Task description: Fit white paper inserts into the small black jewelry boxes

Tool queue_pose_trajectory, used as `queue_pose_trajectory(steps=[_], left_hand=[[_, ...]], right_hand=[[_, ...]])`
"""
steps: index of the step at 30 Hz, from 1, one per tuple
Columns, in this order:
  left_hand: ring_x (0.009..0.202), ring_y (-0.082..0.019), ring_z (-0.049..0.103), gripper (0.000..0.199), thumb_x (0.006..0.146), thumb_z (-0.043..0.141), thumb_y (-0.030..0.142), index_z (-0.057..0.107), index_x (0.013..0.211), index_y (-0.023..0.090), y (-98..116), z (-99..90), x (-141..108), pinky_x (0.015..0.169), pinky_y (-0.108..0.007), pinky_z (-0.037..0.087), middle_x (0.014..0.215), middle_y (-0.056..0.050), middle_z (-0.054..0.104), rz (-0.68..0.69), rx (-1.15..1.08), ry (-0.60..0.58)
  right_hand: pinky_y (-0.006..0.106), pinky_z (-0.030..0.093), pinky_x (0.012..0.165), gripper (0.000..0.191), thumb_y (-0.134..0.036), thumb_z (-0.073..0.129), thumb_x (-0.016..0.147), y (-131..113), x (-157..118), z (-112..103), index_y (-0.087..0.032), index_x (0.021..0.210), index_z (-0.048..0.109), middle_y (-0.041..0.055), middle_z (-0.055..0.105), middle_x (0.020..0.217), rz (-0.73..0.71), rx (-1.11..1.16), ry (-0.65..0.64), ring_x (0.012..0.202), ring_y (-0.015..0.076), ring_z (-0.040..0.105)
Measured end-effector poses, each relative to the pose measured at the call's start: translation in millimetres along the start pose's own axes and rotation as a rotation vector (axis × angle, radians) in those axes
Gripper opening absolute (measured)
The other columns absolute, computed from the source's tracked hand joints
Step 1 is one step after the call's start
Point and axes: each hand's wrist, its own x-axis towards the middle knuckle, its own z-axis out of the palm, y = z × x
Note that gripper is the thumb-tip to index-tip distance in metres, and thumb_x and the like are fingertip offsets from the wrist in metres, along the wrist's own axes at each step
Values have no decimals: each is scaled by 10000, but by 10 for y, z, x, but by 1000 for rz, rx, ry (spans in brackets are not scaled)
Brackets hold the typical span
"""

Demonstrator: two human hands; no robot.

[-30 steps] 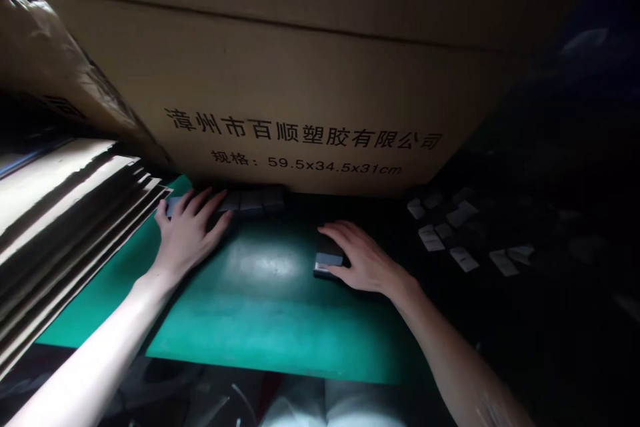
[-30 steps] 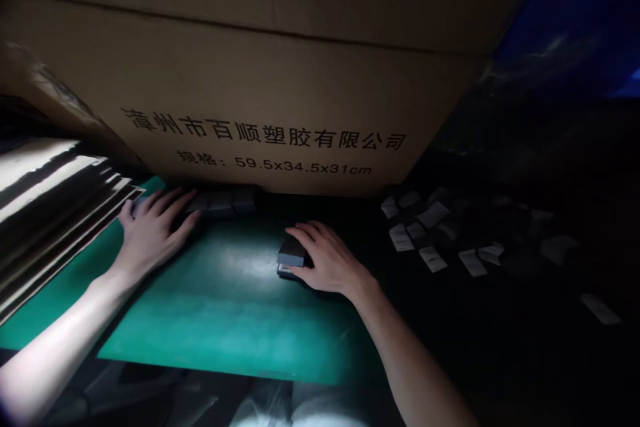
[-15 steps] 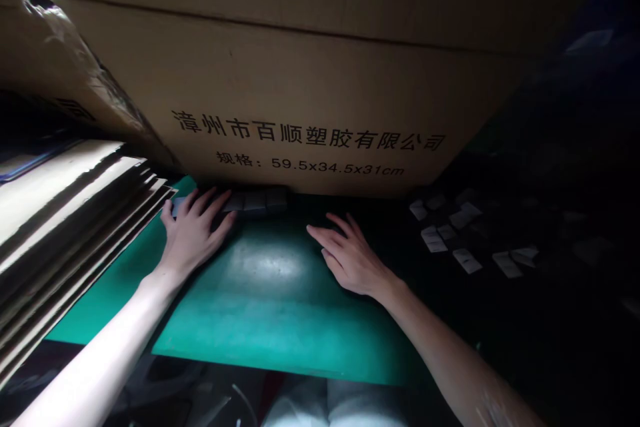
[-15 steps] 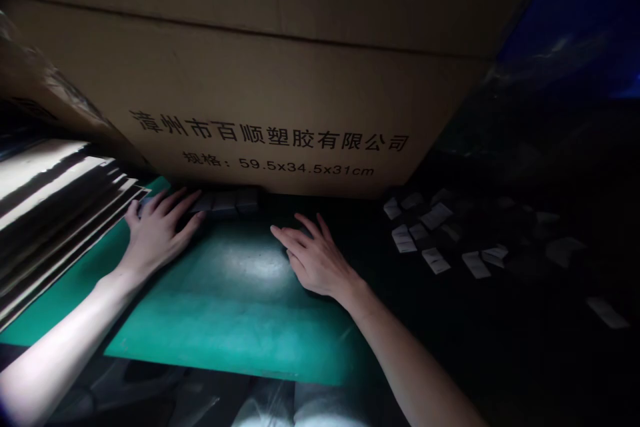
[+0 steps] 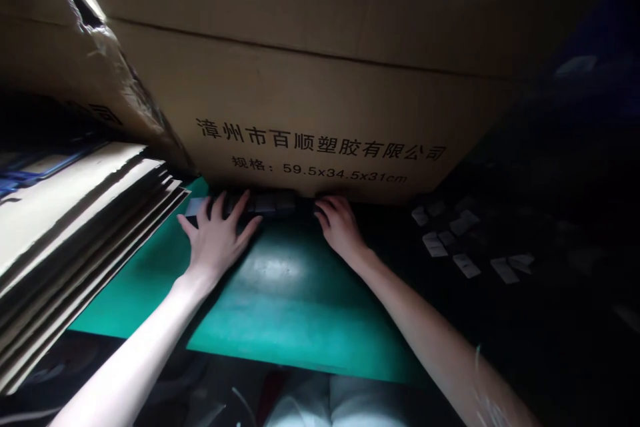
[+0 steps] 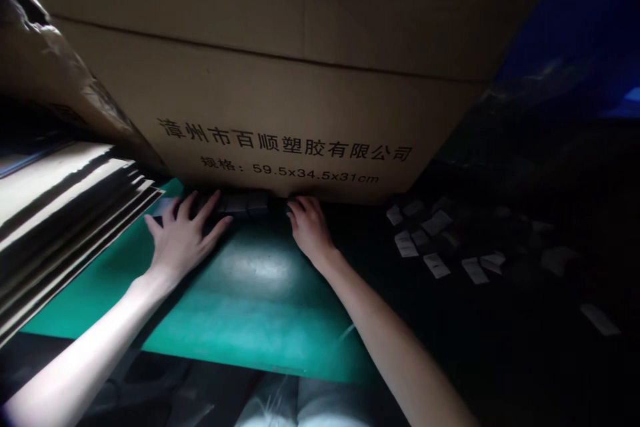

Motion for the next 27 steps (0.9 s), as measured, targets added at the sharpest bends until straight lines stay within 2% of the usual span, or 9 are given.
queue_pose_trajectory(steps=[6, 11, 13, 17, 19, 21, 23, 25, 27], left_hand=[[1391, -448, 412, 597, 981, 487, 591, 573, 1472, 263, -128, 88, 257, 1125, -739, 172, 1510, -211, 512, 76, 14, 34], [1364, -453, 457, 597, 995, 464, 581, 616, 1430, 201, -382, 117, 404, 1134, -717, 179, 1465, -229, 540, 129, -10, 72], [1390, -452, 436, 583, 1013, 433, 555, 627, 1415, 180, -443, 130, 435, 1131, -672, 242, 1506, -243, 493, 127, -16, 88], [1388, -446, 439, 600, 1023, 403, 544, 618, 1408, 137, -493, 185, 477, 1101, -648, 319, 1508, -265, 481, 142, -28, 134], [1402, -439, 428, 624, 1020, 402, 553, 587, 1435, 125, -499, 212, 497, 1107, -635, 326, 1503, -267, 488, 156, -60, 151], [1421, -431, 413, 638, 1012, 413, 568, 584, 1434, 121, -500, 231, 521, 1126, -627, 316, 1497, -260, 499, 168, -97, 171], [1432, -423, 406, 644, 1015, 409, 570, 602, 1412, 101, -498, 241, 545, 1141, -623, 305, 1477, -262, 521, 178, -127, 189], [1444, -417, 395, 639, 1025, 394, 556, 623, 1384, 79, -495, 251, 563, 1153, -620, 298, 1457, -268, 536, 184, -147, 202], [1472, -419, 354, 625, 1029, 393, 541, 649, 1352, 72, -493, 262, 570, 1169, -625, 276, 1471, -270, 524, 174, -165, 228]], right_hand=[[455, 461, 1157, 300, -202, 555, 982, -346, 212, 383, -153, 1239, 703, 140, 659, 1328, 53, 35, -48, 1336, 287, 536], [405, 390, 1235, 400, -182, 487, 991, -504, 245, 439, -127, 1362, 625, 114, 558, 1499, 23, 77, -160, 1481, 254, 410], [393, 389, 1241, 443, -208, 515, 980, -537, 281, 371, -133, 1412, 582, 108, 471, 1577, 15, 101, -209, 1515, 240, 366], [430, 422, 1221, 502, -308, 526, 1000, -347, 167, -70, -190, 1488, 507, 91, 237, 1696, -20, 115, -186, 1561, 255, 270], [416, 447, 1203, 433, -269, 485, 1018, -104, -59, -443, -196, 1438, 561, 97, 336, 1657, -31, 74, -108, 1529, 242, 348], [413, 486, 1168, 372, -217, 460, 1019, 187, -369, -853, -197, 1351, 627, 119, 532, 1515, -6, -33, 18, 1429, 226, 494], [474, 508, 1130, 324, -240, 484, 1014, 466, -692, -1221, -206, 1285, 659, 136, 643, 1355, 57, -203, 207, 1335, 252, 576], [544, 482, 1131, 359, -310, 529, 1009, 679, -964, -1472, -198, 1337, 620, 159, 629, 1362, 166, -358, 286, 1357, 295, 548], [642, 404, 1155, 500, -421, 567, 994, 808, -1155, -1576, -181, 1431, 542, 195, 562, 1442, 252, -488, 247, 1403, 350, 492]])
